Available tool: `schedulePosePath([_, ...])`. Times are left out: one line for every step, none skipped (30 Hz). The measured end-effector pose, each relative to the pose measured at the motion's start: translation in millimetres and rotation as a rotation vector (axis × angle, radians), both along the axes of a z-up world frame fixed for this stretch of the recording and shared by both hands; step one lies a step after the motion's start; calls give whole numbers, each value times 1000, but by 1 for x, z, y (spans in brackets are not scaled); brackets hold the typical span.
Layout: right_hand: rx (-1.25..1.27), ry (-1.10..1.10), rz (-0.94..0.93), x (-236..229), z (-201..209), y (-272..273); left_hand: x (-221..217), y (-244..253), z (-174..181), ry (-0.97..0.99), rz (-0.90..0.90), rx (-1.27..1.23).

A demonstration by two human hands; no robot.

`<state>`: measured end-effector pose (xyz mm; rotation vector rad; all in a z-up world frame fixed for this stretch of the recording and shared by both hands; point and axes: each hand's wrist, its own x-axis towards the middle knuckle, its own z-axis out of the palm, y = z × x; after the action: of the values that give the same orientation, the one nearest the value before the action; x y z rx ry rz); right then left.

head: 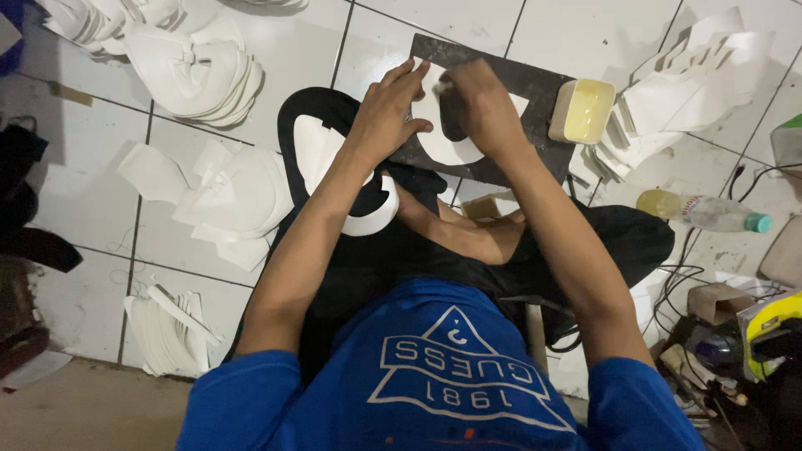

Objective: The person sits on the floor and smooths the edges of white foam cutouts using a small cylindrical tool. They repeatedly dip the tool into a container of liquid and rub it along the edges of the foam pieces, which are placed on a dark rectangular board.

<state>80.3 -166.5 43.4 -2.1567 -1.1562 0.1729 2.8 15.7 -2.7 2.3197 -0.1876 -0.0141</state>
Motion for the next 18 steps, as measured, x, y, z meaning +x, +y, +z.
schedulePosePath([3,0,0,0,2,1,-1,-1,-1,0,0,3])
schedulePosePath([26,-23,34,0,4,2,-1,-1,-1,18,-1,4])
schedulePosePath([48,-47,68,1,6,3,-1,-1,0,35,-3,5])
schedulePosePath([49,-48,67,-6,8,1,-1,0,-1,33,-4,5])
schedulePosePath([4,10,98,-12,10,-2,-2,1,-2,6,-5,10])
schedulePosePath([-43,69,131,-19,12,-5,-3,0,-4,-21,-3,12])
schedulePosePath([-45,69,132,-15,9,-6,-1,0,-3,-21,-2,10])
schedulePosePath([-46,30,116,-13,6,-6,-1,0,-2,-18,-5,20])
schedulePosePath([-46,-8,99,-12,2,-6,-2,0,-2,-15,-8,30])
schedulePosePath([-42,-7,100,-7,3,-2,-2,-1,0,-14,-7,34])
schedulePosePath([21,-24,69,-2,5,2,-1,-2,3,29,0,20])
schedulePosePath([86,-43,37,4,7,7,0,-1,5,71,6,8])
schedulePosePath([91,-43,38,4,4,6,-1,0,3,71,7,14])
schedulePosePath([57,-57,59,5,1,4,-1,-1,0,26,5,15])
schedulePosePath([23,-71,80,5,-2,3,-1,0,-3,-19,2,17])
schedulePosePath([19,-73,80,-4,3,-1,-2,-1,-1,-21,2,13])
schedulePosePath([-2,13,95,-13,8,-5,-3,-1,1,-12,-2,13])
schedulePosePath([-24,99,114,-21,13,-8,-4,0,3,-4,-3,14])
